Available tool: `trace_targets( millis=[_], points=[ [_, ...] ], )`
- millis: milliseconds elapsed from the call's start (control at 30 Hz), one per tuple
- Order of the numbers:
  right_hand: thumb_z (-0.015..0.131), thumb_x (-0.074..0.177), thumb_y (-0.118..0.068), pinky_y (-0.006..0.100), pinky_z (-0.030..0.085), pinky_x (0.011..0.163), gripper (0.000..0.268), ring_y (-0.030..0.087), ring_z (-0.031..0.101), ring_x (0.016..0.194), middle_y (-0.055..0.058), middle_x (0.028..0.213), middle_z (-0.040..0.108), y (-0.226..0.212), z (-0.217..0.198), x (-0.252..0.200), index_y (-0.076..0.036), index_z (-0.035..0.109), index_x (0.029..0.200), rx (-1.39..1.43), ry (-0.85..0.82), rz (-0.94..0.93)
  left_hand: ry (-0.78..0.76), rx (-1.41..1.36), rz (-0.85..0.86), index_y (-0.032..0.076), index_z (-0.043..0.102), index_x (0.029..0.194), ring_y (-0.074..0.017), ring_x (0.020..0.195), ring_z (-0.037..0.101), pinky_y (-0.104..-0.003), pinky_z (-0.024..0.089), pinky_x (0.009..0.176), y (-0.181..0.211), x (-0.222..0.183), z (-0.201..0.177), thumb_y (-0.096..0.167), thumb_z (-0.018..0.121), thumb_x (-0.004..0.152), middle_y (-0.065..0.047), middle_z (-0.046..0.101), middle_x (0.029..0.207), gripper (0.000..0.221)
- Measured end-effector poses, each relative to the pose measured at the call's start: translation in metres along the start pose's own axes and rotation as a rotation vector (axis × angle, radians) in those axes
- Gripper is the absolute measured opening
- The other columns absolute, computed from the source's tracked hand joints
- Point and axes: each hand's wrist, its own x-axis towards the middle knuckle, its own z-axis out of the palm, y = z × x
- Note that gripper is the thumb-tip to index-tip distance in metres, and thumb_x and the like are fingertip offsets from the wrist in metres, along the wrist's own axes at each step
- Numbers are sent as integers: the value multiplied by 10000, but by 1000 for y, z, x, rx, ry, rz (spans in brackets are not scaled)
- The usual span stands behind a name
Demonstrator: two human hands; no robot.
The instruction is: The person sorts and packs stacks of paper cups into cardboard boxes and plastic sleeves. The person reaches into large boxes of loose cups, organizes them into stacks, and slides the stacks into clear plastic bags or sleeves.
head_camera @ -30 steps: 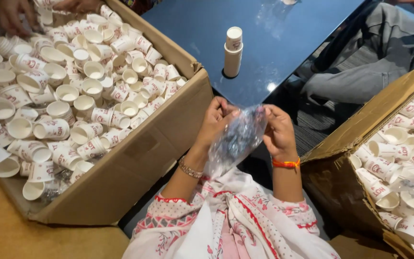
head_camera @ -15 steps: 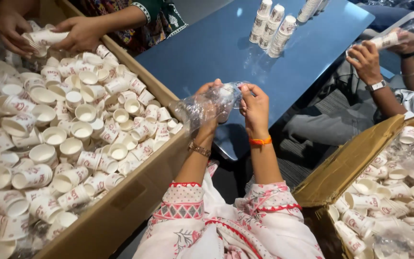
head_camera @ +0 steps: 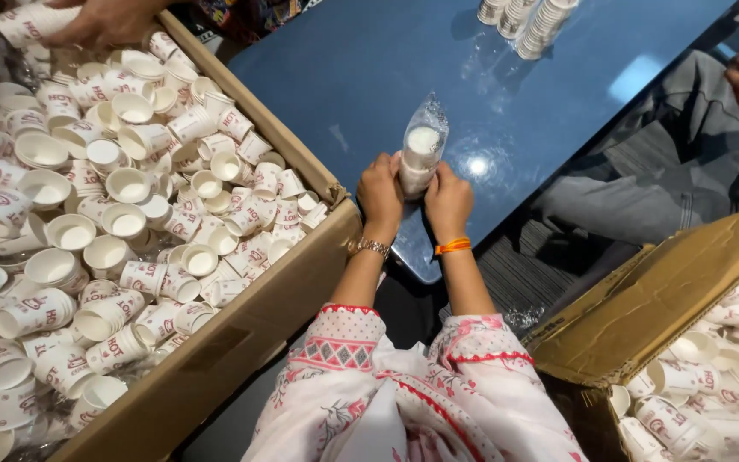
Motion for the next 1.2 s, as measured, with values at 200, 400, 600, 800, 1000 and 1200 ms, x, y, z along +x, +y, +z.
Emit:
trace_targets(
  millis=[200,400,600,800,1000,1200],
  points=[
    [643,914,-115,587,506,577,144,479,652,650,229,721,686,-17,-16,6,-68,752,996,-173,-38,-32,-96,313,160,30,661,852,-378,779,718,-471,559,640,-40,12,30,151,565,977,-190,712,871,199],
    [677,850,-87,503,557,680,91,428,711,745,222,825,720,16,-2,3,-3,706,870,134,71,21,-289,-99,-170,37,698,847,-240,680,700,-352,542,651,-2,7,-10,501,664,978,-119,729,770,483],
    [688,893,-49,467,548,824,126,370,721,913,180,935,769,90,45,13,21,723,992,111,104,-116,-250,-864,-137,37,691,930,-132,944,633,-274,517,855,-32,-2,29,394,757,941,-35,687,1034,363],
    [698,954,-46,384,551,856,114,242,715,949,119,989,776,25,-14,6,4,743,1047,334,53,-286,-313,-898,-290,67,621,905,-122,825,596,-264,499,785,-34,-4,26,382,698,999,-34,671,862,338],
    [670,1001,-98,263,540,629,135,101,693,717,65,836,769,-4,-26,9,5,750,1035,578,-168,-18,-299,-1243,-405,101,555,830,-130,748,712,-276,602,700,-8,2,1,288,697,926,-92,763,844,253],
    [668,1004,-69,242,547,641,114,88,697,722,60,819,760,2,-24,6,15,745,1005,609,-154,-35,-448,-1199,-339,80,568,827,-121,711,694,-273,606,663,-23,2,10,245,721,968,-91,722,800,265]
  ],
)
